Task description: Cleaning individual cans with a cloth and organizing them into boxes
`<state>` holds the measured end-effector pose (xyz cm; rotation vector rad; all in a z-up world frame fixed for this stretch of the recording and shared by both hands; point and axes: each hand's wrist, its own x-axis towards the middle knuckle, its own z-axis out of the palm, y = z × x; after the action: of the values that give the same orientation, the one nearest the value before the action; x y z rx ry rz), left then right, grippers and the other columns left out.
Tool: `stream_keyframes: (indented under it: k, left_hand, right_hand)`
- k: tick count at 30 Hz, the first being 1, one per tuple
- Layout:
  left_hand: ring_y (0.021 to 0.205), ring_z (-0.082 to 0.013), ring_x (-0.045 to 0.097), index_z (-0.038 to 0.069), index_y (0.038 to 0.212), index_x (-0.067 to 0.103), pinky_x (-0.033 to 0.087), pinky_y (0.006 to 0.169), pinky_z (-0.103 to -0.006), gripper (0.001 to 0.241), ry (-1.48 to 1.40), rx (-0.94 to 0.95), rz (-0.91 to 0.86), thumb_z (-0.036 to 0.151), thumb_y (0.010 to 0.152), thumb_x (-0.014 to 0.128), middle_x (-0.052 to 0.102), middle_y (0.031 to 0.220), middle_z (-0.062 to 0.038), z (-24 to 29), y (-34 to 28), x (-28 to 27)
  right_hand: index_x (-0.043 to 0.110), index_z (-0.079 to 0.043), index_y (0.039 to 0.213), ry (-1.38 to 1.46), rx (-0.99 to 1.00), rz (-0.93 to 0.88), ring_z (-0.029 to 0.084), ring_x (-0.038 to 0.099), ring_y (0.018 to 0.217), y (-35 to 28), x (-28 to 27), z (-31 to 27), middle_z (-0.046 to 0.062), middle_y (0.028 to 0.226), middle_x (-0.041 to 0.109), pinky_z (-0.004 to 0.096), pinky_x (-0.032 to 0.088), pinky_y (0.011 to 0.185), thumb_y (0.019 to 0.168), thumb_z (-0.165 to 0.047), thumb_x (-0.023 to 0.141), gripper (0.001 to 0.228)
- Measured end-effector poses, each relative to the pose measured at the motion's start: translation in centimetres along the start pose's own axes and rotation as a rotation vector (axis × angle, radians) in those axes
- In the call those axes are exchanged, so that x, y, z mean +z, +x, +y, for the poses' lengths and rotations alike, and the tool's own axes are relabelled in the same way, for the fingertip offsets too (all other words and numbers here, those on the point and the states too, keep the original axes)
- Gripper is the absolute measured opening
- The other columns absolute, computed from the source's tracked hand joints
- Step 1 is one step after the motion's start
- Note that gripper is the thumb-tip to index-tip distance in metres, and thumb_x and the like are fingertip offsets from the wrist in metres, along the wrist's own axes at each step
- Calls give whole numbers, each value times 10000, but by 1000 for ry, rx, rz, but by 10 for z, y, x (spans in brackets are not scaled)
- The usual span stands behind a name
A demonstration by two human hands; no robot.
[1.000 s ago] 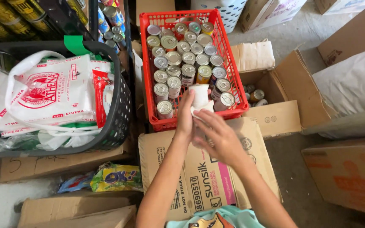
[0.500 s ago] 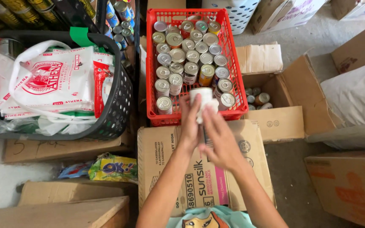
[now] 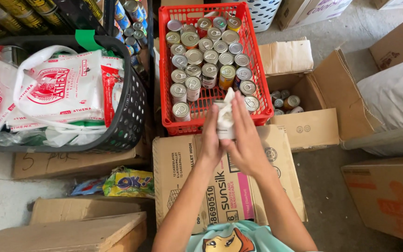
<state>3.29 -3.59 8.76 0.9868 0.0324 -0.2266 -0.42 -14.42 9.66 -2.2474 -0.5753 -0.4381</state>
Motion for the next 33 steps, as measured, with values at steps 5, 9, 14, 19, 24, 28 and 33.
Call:
stream_keyframes:
  k: [5, 9, 14, 19, 24, 28, 33]
  left_hand:
    - [1034, -242, 558, 84, 1453, 482, 467, 868, -453, 675, -261, -67, -3, 562, 986, 574, 581, 1208, -152, -23, 20, -19]
    - [951, -168, 571, 18, 1372, 496, 514, 760, -334, 733, -154, -15, 57, 602, 948, 621, 579, 1108, -97, -16, 23, -20]
    - [791, -170, 684, 34, 1218, 600, 582, 689, -299, 486, -354, -69, -142, 485, 1050, 534, 663, 1005, -117, -26, 25, -28]
    - [727, -195, 710, 78, 1130, 641, 591, 616, -315, 418, -429, -87, -44, 473, 993, 627, 717, 903, -130, 26, 5, 0]
    - [738, -160, 702, 101, 1164, 562, 602, 596, -280, 426, -226, 30, -60, 445, 951, 694, 669, 906, -118, -19, 19, -25]
    - [821, -105, 686, 107, 1231, 635, 585, 671, -242, 425, -271, -18, -78, 442, 971, 658, 686, 985, -49, 3, 1, -2]
    - [712, -160, 700, 109, 1120, 618, 590, 564, -249, 444, -473, -106, -74, 500, 923, 694, 713, 896, -116, -9, 21, -29]
  right_hand:
    - [284, -44, 1612, 98, 34, 34, 394, 217, 1562, -4, -9, -14, 168, 1720, 177, 535, 268, 1254, 1079, -330, 394, 615]
    - [691, -70, 1260, 1, -45, 235, 336, 548, 1352, -5, 2, -5, 129, 1436, 597, 439, 497, 1116, 859, -29, 765, 410]
    - [806, -75, 983, 144, 54, 462, 287, 692, 995, 10, 4, 18, 96, 1035, 690, 404, 600, 900, 841, -33, 847, 154]
    - [805, -84, 949, 136, 28, 509, 270, 698, 926, 1, 24, 29, 84, 980, 691, 396, 560, 831, 864, -35, 833, 102]
    - [799, -53, 981, 135, -39, 501, 276, 709, 909, 9, 11, 30, 105, 984, 694, 390, 576, 831, 860, -15, 819, 129]
    - [777, -12, 1042, 142, -60, 588, 297, 676, 937, 26, -3, 14, 145, 1010, 675, 418, 547, 847, 893, 76, 756, 174]
    - [803, -65, 963, 149, -156, 401, 298, 705, 925, 9, 10, 11, 103, 998, 719, 413, 572, 840, 811, 10, 828, 171]
